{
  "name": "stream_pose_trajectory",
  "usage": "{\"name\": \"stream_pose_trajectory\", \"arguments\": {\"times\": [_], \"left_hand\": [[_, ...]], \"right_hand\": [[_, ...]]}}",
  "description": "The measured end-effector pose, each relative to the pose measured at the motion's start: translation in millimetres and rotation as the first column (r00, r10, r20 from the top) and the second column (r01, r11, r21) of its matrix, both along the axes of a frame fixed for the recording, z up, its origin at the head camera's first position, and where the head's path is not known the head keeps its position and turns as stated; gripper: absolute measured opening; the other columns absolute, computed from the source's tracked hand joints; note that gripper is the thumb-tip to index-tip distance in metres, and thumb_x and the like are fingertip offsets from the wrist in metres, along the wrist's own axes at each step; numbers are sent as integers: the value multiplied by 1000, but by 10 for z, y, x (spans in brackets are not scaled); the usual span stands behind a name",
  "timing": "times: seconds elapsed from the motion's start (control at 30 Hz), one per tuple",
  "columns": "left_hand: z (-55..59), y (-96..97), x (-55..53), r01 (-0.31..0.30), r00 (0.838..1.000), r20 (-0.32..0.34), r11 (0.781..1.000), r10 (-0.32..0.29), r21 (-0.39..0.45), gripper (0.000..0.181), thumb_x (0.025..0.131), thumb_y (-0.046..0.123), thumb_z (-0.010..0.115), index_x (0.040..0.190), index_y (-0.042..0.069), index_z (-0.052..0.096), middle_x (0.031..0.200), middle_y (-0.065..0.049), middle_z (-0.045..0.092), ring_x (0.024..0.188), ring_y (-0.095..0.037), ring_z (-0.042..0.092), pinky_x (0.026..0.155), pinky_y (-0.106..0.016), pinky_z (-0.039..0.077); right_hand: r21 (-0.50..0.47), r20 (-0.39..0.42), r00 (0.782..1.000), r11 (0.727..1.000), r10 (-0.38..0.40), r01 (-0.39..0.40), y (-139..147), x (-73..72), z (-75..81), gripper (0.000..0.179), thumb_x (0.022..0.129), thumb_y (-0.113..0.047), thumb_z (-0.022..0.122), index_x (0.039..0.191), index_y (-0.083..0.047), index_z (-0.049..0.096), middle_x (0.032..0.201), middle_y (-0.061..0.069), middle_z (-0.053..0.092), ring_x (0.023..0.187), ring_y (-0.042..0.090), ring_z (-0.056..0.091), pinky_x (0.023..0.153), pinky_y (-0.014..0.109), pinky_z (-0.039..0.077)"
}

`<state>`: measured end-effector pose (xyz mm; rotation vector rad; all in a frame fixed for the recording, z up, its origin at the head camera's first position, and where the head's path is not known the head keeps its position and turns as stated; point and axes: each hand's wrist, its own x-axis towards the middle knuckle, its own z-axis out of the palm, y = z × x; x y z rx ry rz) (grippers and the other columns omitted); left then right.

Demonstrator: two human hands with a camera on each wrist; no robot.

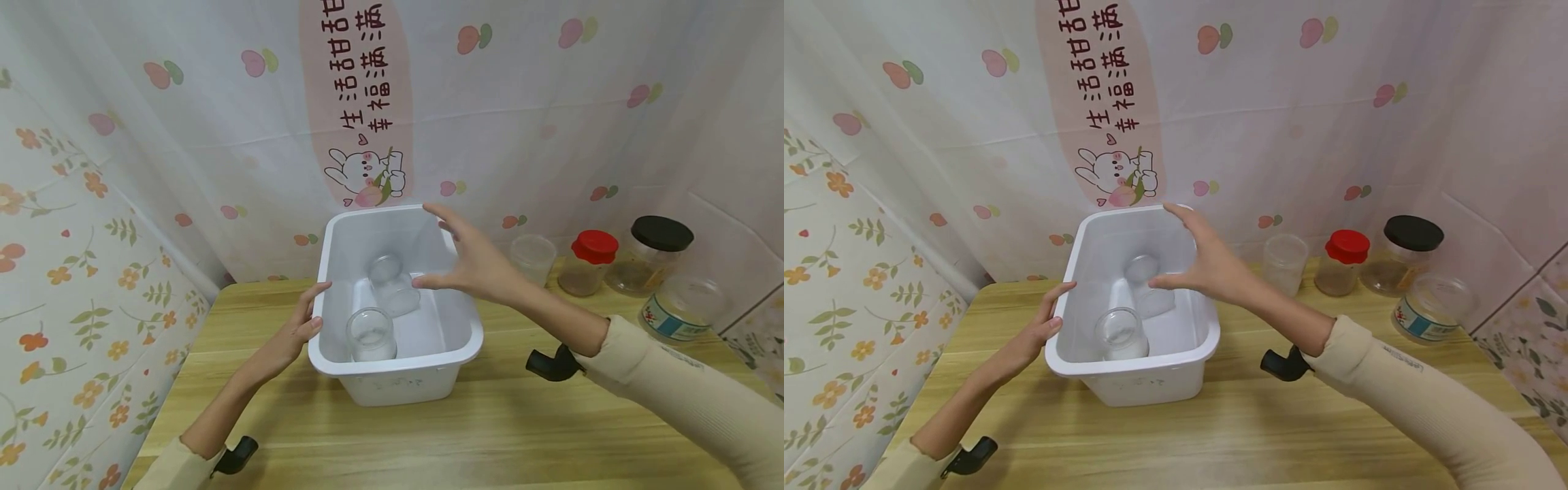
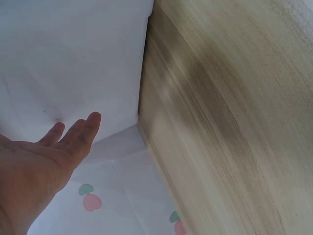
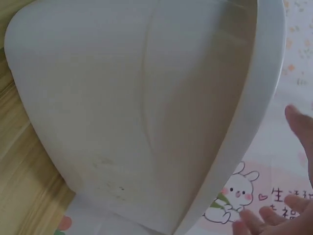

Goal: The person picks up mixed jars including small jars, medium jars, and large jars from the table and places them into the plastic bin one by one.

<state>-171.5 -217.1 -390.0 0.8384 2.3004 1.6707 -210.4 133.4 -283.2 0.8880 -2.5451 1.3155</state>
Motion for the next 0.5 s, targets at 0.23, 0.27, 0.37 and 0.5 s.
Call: {"name": "stream_pose_trajectory", "arguments": {"times": [0.23,0.27,0.37,0.5], "left_hand": [[-5,-5,-4,11,1000,-2,1000,-10,8,60,107,34,38,159,25,9,155,-33,17,127,-56,37,92,-55,45],[-5,-5,-5,11,1000,-2,1000,-11,9,60,107,33,38,159,24,9,155,-33,17,127,-56,37,92,-55,45],[-5,-4,-3,12,1000,-2,1000,-12,12,60,107,33,38,159,24,9,154,-34,17,127,-57,36,92,-55,45],[1,0,1,12,1000,-2,1000,-12,16,60,107,33,38,159,23,9,154,-34,18,127,-56,35,93,-56,44]], "right_hand": [[-132,0,1000,991,4,-4,150,-8,-77,67,78,-11,90,135,-4,56,133,9,59,116,29,61,100,44,45],[-139,-3,1000,990,8,-8,169,-11,-91,63,78,-10,90,132,-4,58,131,9,60,114,28,62,99,43,46],[-145,-12,1000,989,11,-13,228,-17,-137,56,78,-9,90,127,-4,61,125,7,63,108,27,64,95,41,49],[-152,-10,1000,988,9,-11,328,-30,-207,53,79,-8,88,125,-3,63,122,8,64,106,30,65,93,41,51]]}}
